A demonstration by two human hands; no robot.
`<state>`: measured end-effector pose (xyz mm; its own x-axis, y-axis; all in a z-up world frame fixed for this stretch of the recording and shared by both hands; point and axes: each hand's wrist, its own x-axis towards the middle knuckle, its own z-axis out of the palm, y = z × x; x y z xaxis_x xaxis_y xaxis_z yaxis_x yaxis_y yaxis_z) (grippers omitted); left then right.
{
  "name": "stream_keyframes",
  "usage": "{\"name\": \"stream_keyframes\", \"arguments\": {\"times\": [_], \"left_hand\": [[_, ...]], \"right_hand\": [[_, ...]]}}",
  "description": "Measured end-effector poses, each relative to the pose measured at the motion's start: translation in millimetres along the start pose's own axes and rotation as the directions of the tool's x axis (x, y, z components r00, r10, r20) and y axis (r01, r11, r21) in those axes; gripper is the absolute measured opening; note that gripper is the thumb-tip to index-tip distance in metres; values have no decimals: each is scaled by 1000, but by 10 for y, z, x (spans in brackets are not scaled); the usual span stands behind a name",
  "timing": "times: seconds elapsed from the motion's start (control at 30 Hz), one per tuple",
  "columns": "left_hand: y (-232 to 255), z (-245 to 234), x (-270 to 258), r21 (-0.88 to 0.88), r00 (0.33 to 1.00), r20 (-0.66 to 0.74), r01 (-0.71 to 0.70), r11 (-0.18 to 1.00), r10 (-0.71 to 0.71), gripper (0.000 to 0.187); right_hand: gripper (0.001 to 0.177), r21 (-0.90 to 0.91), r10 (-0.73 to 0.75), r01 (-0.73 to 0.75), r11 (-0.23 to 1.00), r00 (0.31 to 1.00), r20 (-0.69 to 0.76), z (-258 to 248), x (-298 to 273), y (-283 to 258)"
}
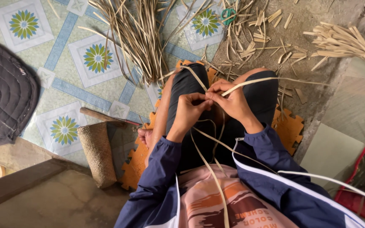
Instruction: Weaving and braiding dried plant fibers by hand to create a craft item
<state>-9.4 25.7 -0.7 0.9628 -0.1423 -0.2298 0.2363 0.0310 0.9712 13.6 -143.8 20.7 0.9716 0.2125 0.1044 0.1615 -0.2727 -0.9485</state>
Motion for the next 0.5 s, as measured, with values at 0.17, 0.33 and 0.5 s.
{"name": "stream_keyframes", "arguments": {"times": [0.17, 0.33, 0.5], "left_hand": [[-39, 15, 18, -14, 1000, 13, 12, 1000, -11, 11], [-23, -28, 24, -65, 999, 26, 32, 997, -31, 10], [-23, -64, 15, -104, 999, 40, 41, 994, -37, 10]], "right_hand": [[11, 2, 31, -31, 1000, 999, 39, -14, 30, -21], [9, 25, 46, -48, 999, 996, 77, -25, 51, -86], [8, 41, 66, -70, 997, 994, 86, -15, 49, -111]]}}
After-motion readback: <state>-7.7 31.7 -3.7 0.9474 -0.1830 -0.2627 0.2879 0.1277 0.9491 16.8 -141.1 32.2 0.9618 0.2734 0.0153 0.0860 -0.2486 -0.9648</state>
